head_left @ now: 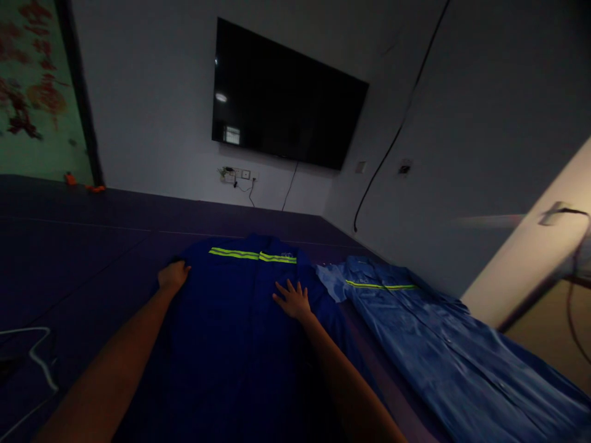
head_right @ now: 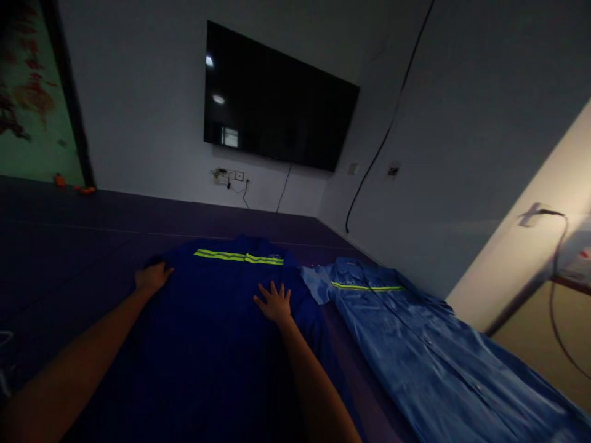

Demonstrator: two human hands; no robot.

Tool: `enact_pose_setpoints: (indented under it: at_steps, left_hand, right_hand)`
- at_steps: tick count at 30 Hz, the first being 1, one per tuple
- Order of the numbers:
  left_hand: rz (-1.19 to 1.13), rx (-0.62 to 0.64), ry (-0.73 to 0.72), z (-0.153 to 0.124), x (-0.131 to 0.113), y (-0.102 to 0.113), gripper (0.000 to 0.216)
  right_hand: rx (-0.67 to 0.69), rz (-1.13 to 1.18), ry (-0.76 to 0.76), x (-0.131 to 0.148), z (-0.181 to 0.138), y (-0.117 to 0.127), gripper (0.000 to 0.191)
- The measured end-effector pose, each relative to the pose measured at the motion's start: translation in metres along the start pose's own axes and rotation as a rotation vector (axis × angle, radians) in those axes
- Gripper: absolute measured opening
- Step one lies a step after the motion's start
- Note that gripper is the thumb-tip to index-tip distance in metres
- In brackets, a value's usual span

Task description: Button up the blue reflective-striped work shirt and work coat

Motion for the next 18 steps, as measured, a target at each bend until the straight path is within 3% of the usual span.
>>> enact_pose_setpoints:
  at_steps: [4,10,13,16,18]
  left_hand:
    - [-0.016,0.019,0.023,-0.005,0.008,0.003,0.036]
    - [0.002,-0.009,0.122,-0.027,0.061,0.019,0.04]
    - [0.027,0.004,0.132,-0.043,0.078,0.025,0.043]
    - [0.111,-0.061,0.113,-0.062,0.078,0.033,0.042]
    - [0.198,-0.159,0.033,-0.077,0.065,0.039,0.04]
  right_hand:
    - [0.008,0.004,0.019,0.002,-0.003,0.001,0.065]
    - [0.013,0.005,0.24,0.038,-0.004,0.001,0.065]
    - [0.007,0.007,0.277,0.045,-0.002,0.0,0.065]
    - [-0.023,0.023,0.255,0.037,0.001,0.0,0.064]
    - [-0.06,0.041,0.227,0.028,0.002,-0.001,0.063]
Point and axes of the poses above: each hand's wrist, its own z-axis towards the middle knuckle, its own y-axis out of the back of the hand, x = y × z, the point moved 7 cm from there along z, towards the middle knuckle, and after that the axes turned 7 degrees about x, right-handed, at the moved point
